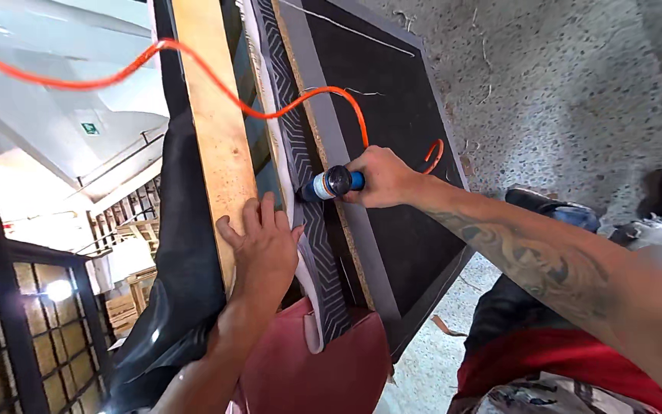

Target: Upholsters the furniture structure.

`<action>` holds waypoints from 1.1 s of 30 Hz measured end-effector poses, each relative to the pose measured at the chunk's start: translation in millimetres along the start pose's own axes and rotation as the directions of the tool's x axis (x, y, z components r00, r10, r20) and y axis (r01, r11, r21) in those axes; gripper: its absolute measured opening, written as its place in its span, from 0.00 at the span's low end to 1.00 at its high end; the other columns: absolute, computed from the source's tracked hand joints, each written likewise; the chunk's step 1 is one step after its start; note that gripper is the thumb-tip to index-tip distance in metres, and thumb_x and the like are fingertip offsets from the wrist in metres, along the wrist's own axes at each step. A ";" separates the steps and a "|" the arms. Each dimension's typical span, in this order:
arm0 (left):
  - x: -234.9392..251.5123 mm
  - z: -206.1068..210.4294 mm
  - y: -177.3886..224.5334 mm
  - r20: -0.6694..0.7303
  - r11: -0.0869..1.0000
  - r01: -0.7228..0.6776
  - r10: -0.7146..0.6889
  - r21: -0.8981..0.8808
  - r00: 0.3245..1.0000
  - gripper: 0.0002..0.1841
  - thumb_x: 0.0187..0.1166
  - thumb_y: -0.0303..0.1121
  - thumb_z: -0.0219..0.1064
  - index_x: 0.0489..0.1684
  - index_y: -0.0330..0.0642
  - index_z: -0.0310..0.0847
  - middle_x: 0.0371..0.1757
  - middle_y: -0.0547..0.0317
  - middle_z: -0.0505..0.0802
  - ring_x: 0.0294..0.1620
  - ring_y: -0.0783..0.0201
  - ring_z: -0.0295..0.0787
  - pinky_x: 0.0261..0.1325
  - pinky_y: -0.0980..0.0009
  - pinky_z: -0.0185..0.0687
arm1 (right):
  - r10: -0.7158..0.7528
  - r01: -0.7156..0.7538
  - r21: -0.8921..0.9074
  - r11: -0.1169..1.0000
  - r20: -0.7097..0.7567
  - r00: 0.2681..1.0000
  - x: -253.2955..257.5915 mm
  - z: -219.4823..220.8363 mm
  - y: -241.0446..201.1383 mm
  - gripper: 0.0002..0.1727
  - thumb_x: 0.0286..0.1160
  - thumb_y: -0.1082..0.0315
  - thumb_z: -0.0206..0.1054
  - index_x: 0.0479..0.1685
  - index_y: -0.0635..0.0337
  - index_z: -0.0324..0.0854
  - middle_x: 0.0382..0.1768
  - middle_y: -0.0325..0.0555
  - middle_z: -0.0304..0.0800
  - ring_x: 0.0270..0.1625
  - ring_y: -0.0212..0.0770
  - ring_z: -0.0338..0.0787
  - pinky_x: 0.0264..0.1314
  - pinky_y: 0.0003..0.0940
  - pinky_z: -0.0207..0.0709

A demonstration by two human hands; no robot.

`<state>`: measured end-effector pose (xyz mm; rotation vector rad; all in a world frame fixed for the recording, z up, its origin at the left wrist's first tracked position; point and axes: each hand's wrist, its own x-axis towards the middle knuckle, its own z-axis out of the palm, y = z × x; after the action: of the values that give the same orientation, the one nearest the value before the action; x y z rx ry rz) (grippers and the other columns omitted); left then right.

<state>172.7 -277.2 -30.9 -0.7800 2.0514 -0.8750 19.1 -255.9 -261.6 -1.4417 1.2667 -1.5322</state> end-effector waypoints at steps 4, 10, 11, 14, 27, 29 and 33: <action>3.8 -7.3 0.3 0.030 0.998 0.025 -0.023 -0.066 0.999 0.19 0.79 0.49 0.72 0.48 0.41 0.91 0.85 0.56 0.74 0.86 0.39 0.60 0.81 0.23 0.38 | -0.070 0.070 -0.014 0.997 0.014 0.997 -17.4 6.8 -8.5 0.18 0.63 0.44 0.71 0.22 0.47 0.84 0.16 0.35 0.80 0.23 0.39 0.82 0.25 0.48 0.71; 5.8 -5.5 -3.4 -0.022 0.995 0.027 -0.030 -0.096 0.999 0.12 0.69 0.39 0.81 0.39 0.41 0.93 0.75 0.55 0.81 0.81 0.41 0.65 0.82 0.25 0.41 | -0.022 0.024 -0.016 1.000 0.080 0.997 -45.7 16.6 -26.1 0.15 0.62 0.45 0.71 0.26 0.46 0.87 0.17 0.34 0.81 0.24 0.38 0.83 0.27 0.48 0.71; 6.3 -5.5 -3.5 -0.024 0.995 0.024 -0.027 -0.096 0.999 0.11 0.69 0.39 0.81 0.38 0.41 0.92 0.74 0.54 0.81 0.81 0.40 0.65 0.81 0.25 0.41 | -0.027 0.028 -0.012 1.000 0.076 0.997 -49.8 19.5 -27.0 0.15 0.62 0.46 0.71 0.27 0.46 0.87 0.17 0.34 0.81 0.24 0.38 0.83 0.27 0.47 0.71; 7.7 -6.9 -3.9 -0.014 0.994 0.024 -0.025 -0.107 1.000 0.11 0.70 0.39 0.81 0.35 0.41 0.93 0.73 0.55 0.82 0.81 0.40 0.65 0.81 0.25 0.41 | -0.039 0.039 0.006 0.999 0.070 0.997 -63.6 30.4 -31.2 0.13 0.59 0.47 0.70 0.30 0.44 0.90 0.19 0.34 0.84 0.24 0.37 0.84 0.26 0.47 0.72; -58.9 4.6 24.9 0.052 0.980 -0.039 0.050 -0.194 0.997 0.19 0.80 0.48 0.70 0.23 0.45 0.91 0.34 0.55 0.91 0.48 0.50 0.87 0.64 0.41 0.68 | 0.019 -0.015 0.070 0.997 -0.054 0.998 -131.8 37.4 -31.3 0.12 0.59 0.45 0.71 0.29 0.40 0.89 0.20 0.27 0.85 0.25 0.29 0.83 0.26 0.40 0.74; -58.7 6.0 25.1 0.061 0.980 -0.044 0.056 -0.194 0.997 0.16 0.81 0.41 0.68 0.22 0.43 0.88 0.35 0.54 0.90 0.49 0.49 0.86 0.63 0.42 0.68 | 0.014 -0.010 0.073 0.997 -0.044 0.999 -125.8 42.5 -36.6 0.13 0.58 0.46 0.71 0.33 0.40 0.92 0.22 0.28 0.88 0.26 0.30 0.86 0.27 0.42 0.77; -64.1 9.1 21.0 0.016 0.966 -0.028 0.033 -0.257 0.999 0.16 0.82 0.39 0.64 0.21 0.45 0.86 0.35 0.55 0.87 0.49 0.49 0.84 0.63 0.42 0.66 | -0.013 0.018 0.087 0.996 -0.054 0.998 -111.4 53.3 -43.0 0.13 0.61 0.46 0.72 0.36 0.40 0.92 0.21 0.30 0.87 0.25 0.32 0.85 0.27 0.43 0.75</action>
<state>209.0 -219.8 -26.0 -0.8886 2.1803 -0.5871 95.4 -149.7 -261.5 -1.3661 1.2060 -1.6261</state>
